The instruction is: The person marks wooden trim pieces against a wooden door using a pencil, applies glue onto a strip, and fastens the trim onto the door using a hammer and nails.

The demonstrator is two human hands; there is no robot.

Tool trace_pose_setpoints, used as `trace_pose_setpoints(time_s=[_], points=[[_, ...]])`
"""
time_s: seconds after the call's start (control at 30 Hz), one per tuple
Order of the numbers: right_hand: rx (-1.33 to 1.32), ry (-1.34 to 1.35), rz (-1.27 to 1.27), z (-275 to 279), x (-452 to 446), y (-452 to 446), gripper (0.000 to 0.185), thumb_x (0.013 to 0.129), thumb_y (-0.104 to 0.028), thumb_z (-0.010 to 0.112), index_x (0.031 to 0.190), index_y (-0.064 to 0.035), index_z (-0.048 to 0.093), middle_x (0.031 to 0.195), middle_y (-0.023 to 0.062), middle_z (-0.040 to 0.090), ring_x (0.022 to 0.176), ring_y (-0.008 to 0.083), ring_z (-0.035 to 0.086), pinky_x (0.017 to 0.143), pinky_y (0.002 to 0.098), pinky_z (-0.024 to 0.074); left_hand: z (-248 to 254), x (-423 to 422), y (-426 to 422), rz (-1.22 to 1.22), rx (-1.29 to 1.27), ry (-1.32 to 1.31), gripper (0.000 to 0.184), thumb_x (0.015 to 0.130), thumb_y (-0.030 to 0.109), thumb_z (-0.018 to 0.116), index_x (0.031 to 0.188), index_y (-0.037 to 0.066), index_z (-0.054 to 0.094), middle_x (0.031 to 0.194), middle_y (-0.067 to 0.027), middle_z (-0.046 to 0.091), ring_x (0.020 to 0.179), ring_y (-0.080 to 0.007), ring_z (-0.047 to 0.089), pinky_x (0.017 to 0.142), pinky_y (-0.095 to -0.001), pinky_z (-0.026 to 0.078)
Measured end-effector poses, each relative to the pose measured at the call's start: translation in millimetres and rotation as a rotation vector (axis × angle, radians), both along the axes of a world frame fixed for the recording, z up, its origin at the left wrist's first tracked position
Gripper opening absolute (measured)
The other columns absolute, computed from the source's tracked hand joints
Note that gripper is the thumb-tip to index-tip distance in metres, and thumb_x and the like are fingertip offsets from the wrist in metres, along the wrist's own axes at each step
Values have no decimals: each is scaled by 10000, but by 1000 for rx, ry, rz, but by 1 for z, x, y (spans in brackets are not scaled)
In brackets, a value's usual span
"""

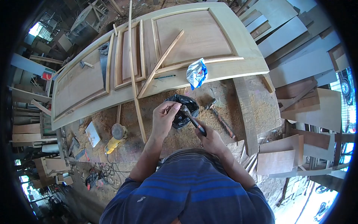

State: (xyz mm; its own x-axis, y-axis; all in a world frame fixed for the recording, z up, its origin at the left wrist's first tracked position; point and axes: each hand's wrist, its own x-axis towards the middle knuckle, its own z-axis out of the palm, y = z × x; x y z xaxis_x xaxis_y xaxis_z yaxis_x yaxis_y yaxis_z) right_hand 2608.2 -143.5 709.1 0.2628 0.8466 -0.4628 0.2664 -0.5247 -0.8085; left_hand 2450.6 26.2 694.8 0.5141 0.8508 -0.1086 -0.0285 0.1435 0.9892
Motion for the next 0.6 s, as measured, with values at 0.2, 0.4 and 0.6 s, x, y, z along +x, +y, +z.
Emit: trace_pose_setpoints(time_s=[0.2, 0.4, 0.6], points=[[137, -49, 9, -14, 1, -5, 538, 1122, -301, 613, 1634, -172, 510, 1087, 248, 737, 906, 280, 732, 880, 410, 557, -6, -2, -3, 16, 74, 27, 165, 1065, 154, 752, 1077, -4, 795, 800, 103, 591, 682, 18, 410, 585, -202, 277], [153, -62, 15, -17, 2, -6, 540, 1122, -287, 618, 1638, -173, 509, 1052, 234, 733, 820, 229, 702, 820, 390, 558, -5, -2, -4, 25, 126, 19, 167, 1060, 143, 755, 1052, -19, 796, 805, 96, 597, 703, 17, 423, 599, -199, 291], [112, -38, 17, -16, 1, -7, 540, 1123, -296, 613, 1644, -208, 501, 1096, 249, 737, 914, 279, 735, 875, 409, 559, 5, -1, -6, 21, 89, 6, 147, 1062, 116, 741, 1052, -19, 799, 842, 73, 627, 711, 5, 437, 617, -200, 313]])
